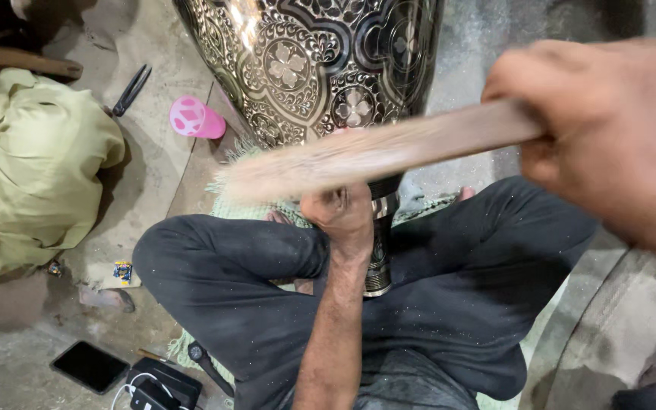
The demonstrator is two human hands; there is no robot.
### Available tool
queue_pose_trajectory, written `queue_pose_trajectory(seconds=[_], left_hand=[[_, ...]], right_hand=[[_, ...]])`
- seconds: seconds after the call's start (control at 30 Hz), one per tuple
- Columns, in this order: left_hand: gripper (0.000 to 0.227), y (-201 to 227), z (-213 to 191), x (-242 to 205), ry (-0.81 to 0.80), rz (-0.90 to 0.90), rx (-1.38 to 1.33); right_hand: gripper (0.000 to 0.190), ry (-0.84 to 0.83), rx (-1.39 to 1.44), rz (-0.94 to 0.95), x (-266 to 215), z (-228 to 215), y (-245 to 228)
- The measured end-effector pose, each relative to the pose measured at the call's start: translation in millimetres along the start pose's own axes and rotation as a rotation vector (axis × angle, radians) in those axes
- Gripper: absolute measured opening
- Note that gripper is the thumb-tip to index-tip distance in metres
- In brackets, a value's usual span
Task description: The person sits cross-legged on the floor and uses a wooden mallet to strike a metal chisel, engraving intricate floral patterns onto a large, polished metal vase. The person repeatedly taps the chisel to deepen the design.
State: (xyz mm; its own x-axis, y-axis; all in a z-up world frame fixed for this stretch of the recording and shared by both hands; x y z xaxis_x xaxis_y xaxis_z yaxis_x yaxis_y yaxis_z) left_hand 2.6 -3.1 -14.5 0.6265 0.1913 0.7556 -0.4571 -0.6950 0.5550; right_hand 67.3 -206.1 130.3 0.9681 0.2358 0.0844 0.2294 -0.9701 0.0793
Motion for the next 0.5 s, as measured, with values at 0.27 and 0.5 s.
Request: queue_pose_trajectory(seconds=[0.27, 0.5], left_hand=[[0.022, -7.8, 3.1, 8.4, 0.077, -0.199, -0.409], [0.012, 4.3, -7.1, 21.9, 0.065, 0.056, -0.309]], right_hand=[[0.016, -0.017, 0.003, 0.040, 20.3, -11.6, -18.1], [0.031, -0.015, 0.167, -0.036, 3.6, -30.5, -30.9]])
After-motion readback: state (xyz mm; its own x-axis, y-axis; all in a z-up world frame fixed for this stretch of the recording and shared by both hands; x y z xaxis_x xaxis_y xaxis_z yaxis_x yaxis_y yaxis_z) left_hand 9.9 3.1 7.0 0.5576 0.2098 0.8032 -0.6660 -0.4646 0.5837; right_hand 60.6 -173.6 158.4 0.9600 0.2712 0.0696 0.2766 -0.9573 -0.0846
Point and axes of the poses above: each hand's wrist, its own x-axis towards the middle knuckle, its own z-axis out of the palm, y = z × x, the point moved 10 cm from there along x, towards the middle knuckle, and after that the axes turned 15 degrees about z, right-handed, at the moved point
